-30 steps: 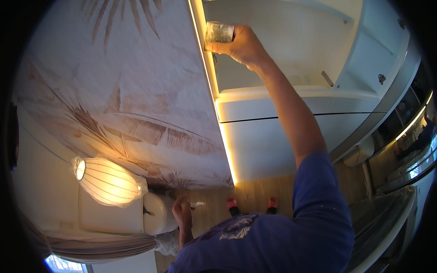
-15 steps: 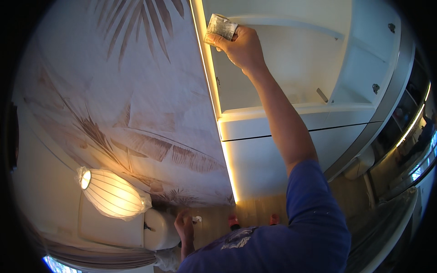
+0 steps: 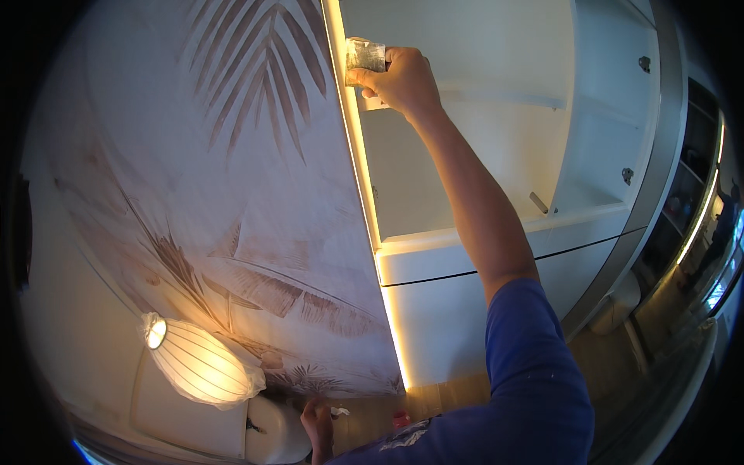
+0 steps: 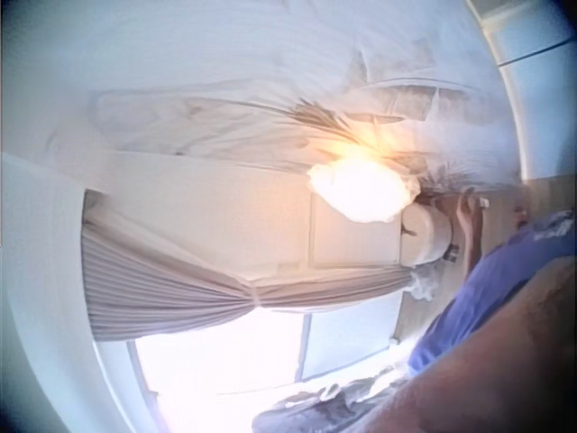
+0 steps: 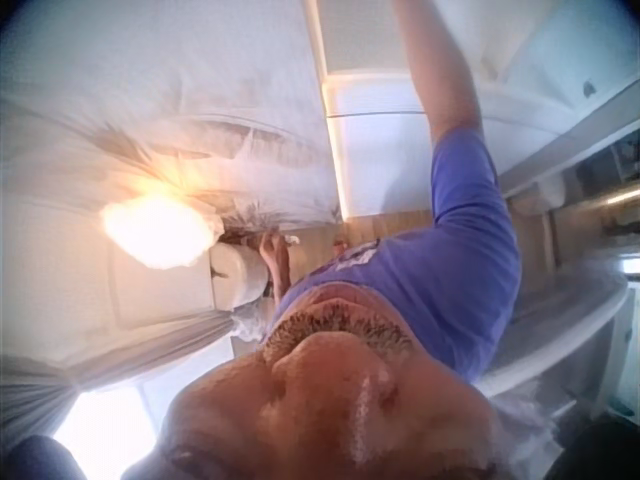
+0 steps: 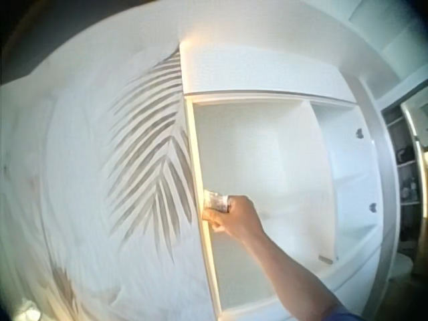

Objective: The person wipes the edges of a white cabinet with a small cloth, peels a strip of tape from a shelf, and applies a substance to the gap between the cabinet and the wall using a small tool.

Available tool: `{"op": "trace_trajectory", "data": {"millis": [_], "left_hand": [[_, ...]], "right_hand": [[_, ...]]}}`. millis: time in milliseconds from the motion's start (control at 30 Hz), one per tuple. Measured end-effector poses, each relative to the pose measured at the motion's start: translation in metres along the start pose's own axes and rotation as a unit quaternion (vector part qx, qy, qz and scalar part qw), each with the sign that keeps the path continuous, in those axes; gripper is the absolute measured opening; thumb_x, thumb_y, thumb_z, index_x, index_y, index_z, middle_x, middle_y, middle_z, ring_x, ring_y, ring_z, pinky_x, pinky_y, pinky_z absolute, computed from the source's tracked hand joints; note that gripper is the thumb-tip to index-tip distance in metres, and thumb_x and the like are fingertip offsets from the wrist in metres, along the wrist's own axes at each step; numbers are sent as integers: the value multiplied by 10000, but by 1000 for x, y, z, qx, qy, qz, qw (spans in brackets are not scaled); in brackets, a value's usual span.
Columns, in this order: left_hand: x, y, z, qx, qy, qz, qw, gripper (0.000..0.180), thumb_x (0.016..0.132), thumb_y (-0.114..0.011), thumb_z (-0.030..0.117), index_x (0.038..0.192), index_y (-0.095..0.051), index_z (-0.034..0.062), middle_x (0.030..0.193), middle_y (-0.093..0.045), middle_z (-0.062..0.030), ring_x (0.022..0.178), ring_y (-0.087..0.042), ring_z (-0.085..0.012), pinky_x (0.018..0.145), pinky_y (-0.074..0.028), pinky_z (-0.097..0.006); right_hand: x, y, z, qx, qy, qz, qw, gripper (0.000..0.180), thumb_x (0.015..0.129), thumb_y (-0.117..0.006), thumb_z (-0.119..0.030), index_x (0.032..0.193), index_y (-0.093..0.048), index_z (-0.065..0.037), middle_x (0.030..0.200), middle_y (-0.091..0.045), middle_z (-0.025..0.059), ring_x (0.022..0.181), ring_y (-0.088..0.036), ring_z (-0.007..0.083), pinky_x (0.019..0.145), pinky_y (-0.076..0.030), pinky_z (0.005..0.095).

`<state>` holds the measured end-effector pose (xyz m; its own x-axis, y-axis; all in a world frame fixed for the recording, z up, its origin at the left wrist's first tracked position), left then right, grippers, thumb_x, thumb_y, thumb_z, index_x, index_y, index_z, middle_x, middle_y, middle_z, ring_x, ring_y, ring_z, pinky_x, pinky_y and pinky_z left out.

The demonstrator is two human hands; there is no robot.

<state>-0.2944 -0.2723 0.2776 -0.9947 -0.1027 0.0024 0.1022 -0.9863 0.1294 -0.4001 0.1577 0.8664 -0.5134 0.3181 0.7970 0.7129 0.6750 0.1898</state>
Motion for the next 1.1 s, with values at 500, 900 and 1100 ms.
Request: {"op": "trace_trajectory", "data": {"millis": [500,900,1100], "left_hand": [[-1,8,-2,-23,-8,8,1000,307,834,-611,28,1102,-721,-75,797,-678,-127,616,-668,-167,601,-583,-308],[-1,-3,-8,-19,5,-5,1000,295,854,-628,48,1109,-726,-62,879,-702,-132,657,-702,-193,601,-563,-306],[-7,-5,8,-26,36,-9,999,290,859,-637,59,1103,-737,-62,916,-728,-134,807,-718,-212,723,-571,-328]], "right_hand": [[-3,-6,7,-17,-32,-86,996,250,823,-888,-214,922,-746,-33,716,-738,59,597,-652,78,542,-496,276],[-18,-7,16,-46,-30,-77,996,255,849,-860,-236,938,-742,-29,710,-738,68,580,-675,95,554,-534,278],[12,0,-6,-23,-12,-49,998,246,848,-855,-182,959,-740,5,791,-754,88,571,-672,100,523,-517,273]]}}
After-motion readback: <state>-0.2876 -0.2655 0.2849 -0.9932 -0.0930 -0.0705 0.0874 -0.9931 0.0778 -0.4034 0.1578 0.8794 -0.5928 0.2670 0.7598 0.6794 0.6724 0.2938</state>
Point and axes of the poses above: each hand's wrist, its own x-axis towards the middle knuckle, its own y-axis out of the back of the hand, z = x × y, the point moved 7 cm from there along x, towards the middle knuckle
